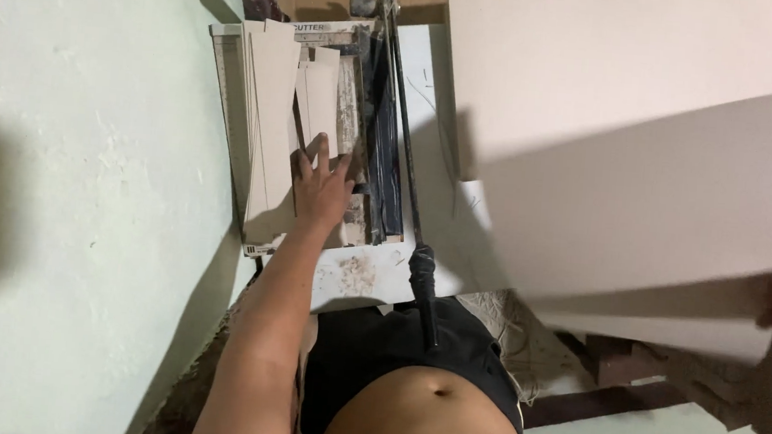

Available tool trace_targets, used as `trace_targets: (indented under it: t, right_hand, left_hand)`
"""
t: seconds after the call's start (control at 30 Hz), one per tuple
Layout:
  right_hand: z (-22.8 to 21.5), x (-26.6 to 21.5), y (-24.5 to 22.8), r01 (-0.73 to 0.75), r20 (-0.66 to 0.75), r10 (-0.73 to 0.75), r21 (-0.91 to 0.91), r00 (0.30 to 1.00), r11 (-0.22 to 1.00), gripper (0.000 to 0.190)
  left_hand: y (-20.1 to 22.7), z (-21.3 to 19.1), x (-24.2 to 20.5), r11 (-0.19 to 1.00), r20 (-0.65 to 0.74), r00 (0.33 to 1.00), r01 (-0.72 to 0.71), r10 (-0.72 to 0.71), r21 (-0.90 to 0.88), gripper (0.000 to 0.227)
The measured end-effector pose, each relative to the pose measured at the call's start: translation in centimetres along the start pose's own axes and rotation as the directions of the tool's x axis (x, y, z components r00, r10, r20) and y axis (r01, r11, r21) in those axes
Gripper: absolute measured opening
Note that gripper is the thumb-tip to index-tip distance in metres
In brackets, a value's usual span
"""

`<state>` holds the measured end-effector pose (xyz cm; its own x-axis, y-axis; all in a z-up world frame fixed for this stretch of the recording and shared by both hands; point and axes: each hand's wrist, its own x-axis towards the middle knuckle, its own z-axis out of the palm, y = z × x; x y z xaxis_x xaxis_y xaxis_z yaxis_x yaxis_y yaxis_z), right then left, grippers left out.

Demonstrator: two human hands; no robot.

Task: The person uses a manual paper cutter to slice a large sheet of cardboard into smaller strips. They repeatedly align the cardboard against the machine's guide, press down the cutting lever, and remove the cut pieces.

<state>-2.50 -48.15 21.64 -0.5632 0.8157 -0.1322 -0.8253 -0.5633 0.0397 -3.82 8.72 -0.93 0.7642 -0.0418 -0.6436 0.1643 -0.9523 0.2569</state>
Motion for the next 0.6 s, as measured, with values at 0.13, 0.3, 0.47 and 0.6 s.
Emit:
trace_targets:
  t: [0.13,0.3,0.47,0.6]
  right_hand:
    - [-20.6,-22.1,16.1,0.087,-0.786,-0.595,-0.589,0.167,0.803,0.033]
    - [-9.0,-6.3,-3.8,-0.910,-0.113,-0.927,-0.184,-0.357,0.372,0.061]
    - [-19.6,5.0,-0.1,0.185,-0.432,-0.809,-0.902,-0.399,0.391,0.039]
    - [-23.6,19.2,4.4,0.375,-0.754,-0.611,-0.653,-0.240,0.658,0.068]
  left_hand:
    - [-0.4,1.0,0.0,0.994,-0.002,0.999,-0.042,0.042,0.106,0.069]
    - [1.4,0.5,-3.6,0.989,-0.082,0.989,-0.120,0.127,0.087,0.070]
    - [4.6,-2.2,-10.7,0.992,-0.032,0.992,-0.126,0.125,-0.019,0.068]
    - [5.1,-2.2,-14.5,0.969,0.044,0.992,-0.109,0.122,-0.224,0.054]
